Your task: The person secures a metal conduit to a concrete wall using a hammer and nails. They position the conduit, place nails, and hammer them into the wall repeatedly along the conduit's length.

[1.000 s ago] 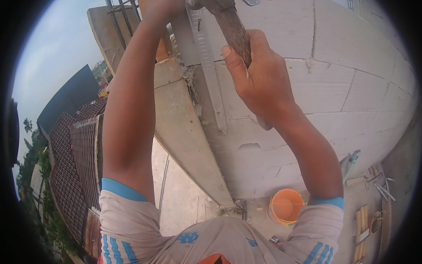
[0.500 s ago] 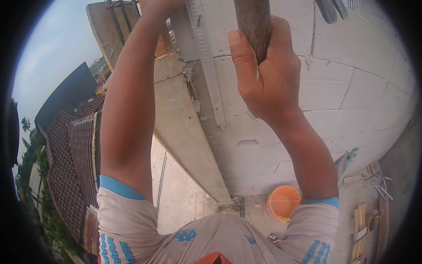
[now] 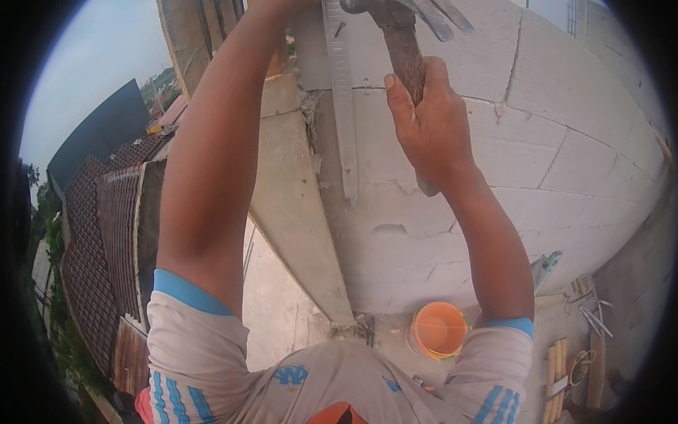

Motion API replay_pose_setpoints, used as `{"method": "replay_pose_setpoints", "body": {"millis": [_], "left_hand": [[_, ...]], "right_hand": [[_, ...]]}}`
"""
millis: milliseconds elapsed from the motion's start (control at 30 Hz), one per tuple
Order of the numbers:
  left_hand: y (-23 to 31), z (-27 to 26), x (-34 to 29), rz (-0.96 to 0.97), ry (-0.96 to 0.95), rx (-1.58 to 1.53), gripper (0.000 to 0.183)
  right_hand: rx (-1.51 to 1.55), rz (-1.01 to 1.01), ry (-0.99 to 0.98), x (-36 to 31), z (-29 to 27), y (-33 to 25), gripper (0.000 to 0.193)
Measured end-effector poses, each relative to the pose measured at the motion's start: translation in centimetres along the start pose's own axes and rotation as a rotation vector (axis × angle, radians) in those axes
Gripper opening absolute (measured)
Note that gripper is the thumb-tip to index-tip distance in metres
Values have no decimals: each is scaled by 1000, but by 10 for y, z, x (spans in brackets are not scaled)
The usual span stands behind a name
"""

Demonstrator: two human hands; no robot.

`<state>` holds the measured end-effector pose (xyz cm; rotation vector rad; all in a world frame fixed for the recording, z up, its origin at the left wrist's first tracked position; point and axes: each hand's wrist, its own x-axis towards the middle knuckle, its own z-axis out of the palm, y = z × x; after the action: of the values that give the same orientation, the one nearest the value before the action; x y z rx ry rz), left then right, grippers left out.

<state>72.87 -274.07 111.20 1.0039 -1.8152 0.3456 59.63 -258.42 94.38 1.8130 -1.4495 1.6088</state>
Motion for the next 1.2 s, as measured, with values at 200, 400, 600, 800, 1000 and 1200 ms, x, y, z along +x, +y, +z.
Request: {"method": "replay_pose_setpoints", "body": {"millis": [200, 400, 600, 800, 1000, 1200], "left_hand": [[-2, -5, -3, -81, -43, -32, 52], [0, 1, 10, -43, -51, 15, 50], [7, -14, -7, -148, -75, -87, 50], [7, -14, -6, -146, -81, -96, 49], [1, -5, 1, -83, -34, -83, 49], [0, -4, 1, -115, -61, -48, 49]], "right_hand": [[102, -4, 63, -2, -8, -17, 35], [-88, 17, -91, 2, 14, 5, 38], [144, -38, 119, -5, 3, -14, 36], [-56, 152, -200, 3, 10, -1, 36], [218, -51, 218, -15, 15, -11, 37], [48, 164, -132, -7, 20, -3, 35]]}}
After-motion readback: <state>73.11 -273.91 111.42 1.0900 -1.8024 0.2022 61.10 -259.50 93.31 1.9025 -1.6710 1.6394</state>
